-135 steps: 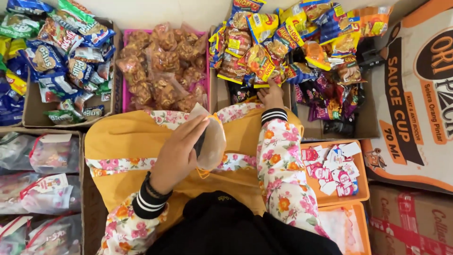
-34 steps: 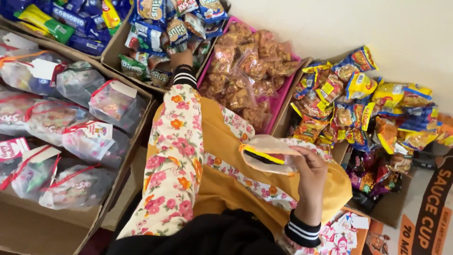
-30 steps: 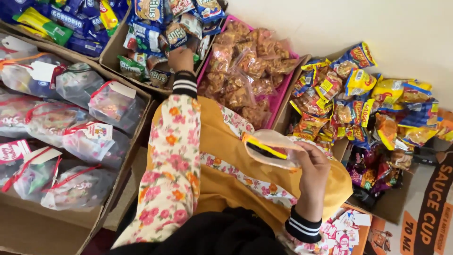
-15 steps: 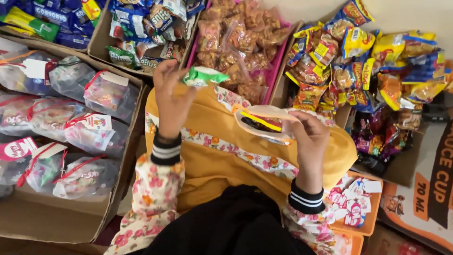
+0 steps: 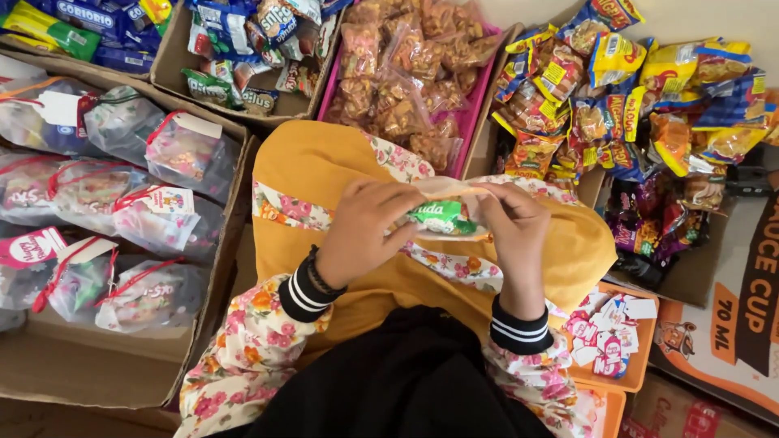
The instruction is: The person sits on the floor surrounded by boxes of snacks and packs various items into small clear plastic bags. They pick up snacks like biscuits and crackers, place them into the bags, and secure the bags with rubber bands before setting them aside.
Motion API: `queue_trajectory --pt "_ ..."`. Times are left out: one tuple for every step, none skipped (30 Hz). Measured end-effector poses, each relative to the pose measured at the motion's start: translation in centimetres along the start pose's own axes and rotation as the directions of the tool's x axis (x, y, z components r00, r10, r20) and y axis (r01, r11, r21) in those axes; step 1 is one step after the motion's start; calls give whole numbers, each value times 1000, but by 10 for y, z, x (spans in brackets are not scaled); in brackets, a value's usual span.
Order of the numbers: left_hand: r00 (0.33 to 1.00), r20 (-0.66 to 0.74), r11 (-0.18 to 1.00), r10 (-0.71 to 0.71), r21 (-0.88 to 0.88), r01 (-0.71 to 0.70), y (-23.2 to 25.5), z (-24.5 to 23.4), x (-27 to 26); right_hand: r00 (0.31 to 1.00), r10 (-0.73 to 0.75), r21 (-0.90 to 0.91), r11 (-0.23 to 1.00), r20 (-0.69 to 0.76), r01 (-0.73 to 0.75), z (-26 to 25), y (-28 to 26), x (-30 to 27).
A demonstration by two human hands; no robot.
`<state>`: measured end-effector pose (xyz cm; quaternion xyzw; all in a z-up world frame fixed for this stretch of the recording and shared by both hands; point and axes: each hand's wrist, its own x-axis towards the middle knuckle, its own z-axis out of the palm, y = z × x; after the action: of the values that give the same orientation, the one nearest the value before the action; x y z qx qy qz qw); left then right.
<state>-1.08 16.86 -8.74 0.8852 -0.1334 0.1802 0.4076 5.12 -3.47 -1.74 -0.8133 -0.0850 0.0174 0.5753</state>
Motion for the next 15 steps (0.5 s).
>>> queue_trajectory --pt "1000 1 1000 0 -2 0 2 -2 -1 1000 2 -1 1000 -1 -2 -1 7 1" --pt "1000 16 999 3 53 -3 3 -3 -1 1000 -24 -23 999 5 24 -2 15 1" --pt "1000 30 994 3 108 -6 6 -5 -2 999 -48 -45 998 13 49 -3 22 2" --pt "1000 31 994 1 105 -4 3 0 -3 999 -45 -47 998 14 46 -2 21 1" --pt "1000 0 983 31 180 -31 0 3 -4 997 -64 -57 996 32 66 1 20 1" --pt "998 -29 966 64 254 -55 -4 7 -5 995 -83 -68 994 49 86 4 19 1" --pt "998 -32 965 61 256 -51 -4 10 -6 995 -83 -67 994 54 87 8 13 0" --pt "998 -20 974 65 217 -59 -5 13 -8 993 -98 -62 993 69 103 12 6 0" --pt "997 -8 982 72 176 -70 -6 16 -8 990 -113 -58 991 80 118 16 0 0" --pt "997 -9 982 72 175 -69 -5 16 -8 990 -114 -59 991 81 119 17 2 1" --pt "998 -12 985 57 163 -54 -5 15 -8 990 -121 -48 991 75 125 18 5 1" --pt "999 -14 988 43 151 -40 -4 15 -8 989 -128 -36 991 69 131 18 7 1" --pt "999 -17 988 40 150 -37 -2 12 -7 989 -129 -38 991 73 132 18 7 3" --pt "998 -40 994 37 102 -33 0 10 -6 989 -128 -18 991 72 130 17 7 4" --pt "997 -64 998 33 54 -29 2 7 -6 989 -127 2 992 71 127 17 6 6"
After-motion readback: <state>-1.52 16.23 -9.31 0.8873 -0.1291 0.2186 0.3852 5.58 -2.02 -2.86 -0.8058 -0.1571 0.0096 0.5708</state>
